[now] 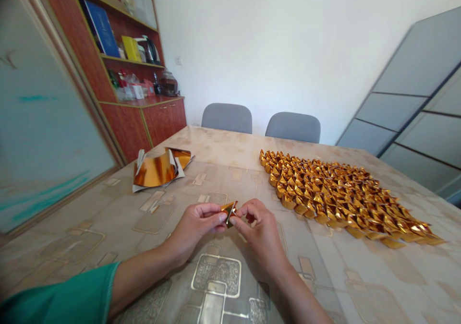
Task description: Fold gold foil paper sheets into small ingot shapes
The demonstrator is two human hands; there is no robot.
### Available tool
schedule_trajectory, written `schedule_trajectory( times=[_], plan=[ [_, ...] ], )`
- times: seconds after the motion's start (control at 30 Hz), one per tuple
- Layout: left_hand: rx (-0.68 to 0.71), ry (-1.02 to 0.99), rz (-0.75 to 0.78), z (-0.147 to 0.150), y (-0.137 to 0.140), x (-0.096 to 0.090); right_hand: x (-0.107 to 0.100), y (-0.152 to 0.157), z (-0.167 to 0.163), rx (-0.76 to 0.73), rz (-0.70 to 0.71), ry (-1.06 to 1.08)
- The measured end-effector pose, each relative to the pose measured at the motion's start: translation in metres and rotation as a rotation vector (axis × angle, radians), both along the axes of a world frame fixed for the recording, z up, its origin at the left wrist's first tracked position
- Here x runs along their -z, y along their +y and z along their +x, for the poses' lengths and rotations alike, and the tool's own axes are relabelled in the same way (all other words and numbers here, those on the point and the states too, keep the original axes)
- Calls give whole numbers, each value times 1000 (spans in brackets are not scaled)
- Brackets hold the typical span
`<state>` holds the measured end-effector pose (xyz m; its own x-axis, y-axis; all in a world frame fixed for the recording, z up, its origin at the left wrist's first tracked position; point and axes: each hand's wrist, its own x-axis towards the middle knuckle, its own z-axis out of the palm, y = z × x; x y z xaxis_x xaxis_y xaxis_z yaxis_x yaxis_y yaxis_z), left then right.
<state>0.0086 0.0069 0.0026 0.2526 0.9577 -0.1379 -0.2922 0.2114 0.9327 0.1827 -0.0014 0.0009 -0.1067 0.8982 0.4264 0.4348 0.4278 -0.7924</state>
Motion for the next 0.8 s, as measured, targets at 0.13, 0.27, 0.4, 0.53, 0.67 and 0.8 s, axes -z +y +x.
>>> schedule_trajectory(
  times=[0.13, 0.27, 0.4, 0.53, 0.67, 0.8],
  plan=[
    [29, -11, -66, 1, 0, 2, 3, 1, 1, -44, 7, -11],
    [17, -38, -108, 1, -1, 2, 3, 2, 3, -45, 4, 7],
    [-23, -94, -128, 0, -1, 2, -1, 1, 4, -81, -3, 8],
    [-15, -102, -169, 0, 0, 2, -4, 0, 4, -74, 6, -49],
    [-3, -104, -170, 1, -1, 3, -5, -2, -1, -58, 19, -97],
    [-31, -107, -194, 2, 0, 4, -7, -4, -5, -64, 23, -108]
  ],
)
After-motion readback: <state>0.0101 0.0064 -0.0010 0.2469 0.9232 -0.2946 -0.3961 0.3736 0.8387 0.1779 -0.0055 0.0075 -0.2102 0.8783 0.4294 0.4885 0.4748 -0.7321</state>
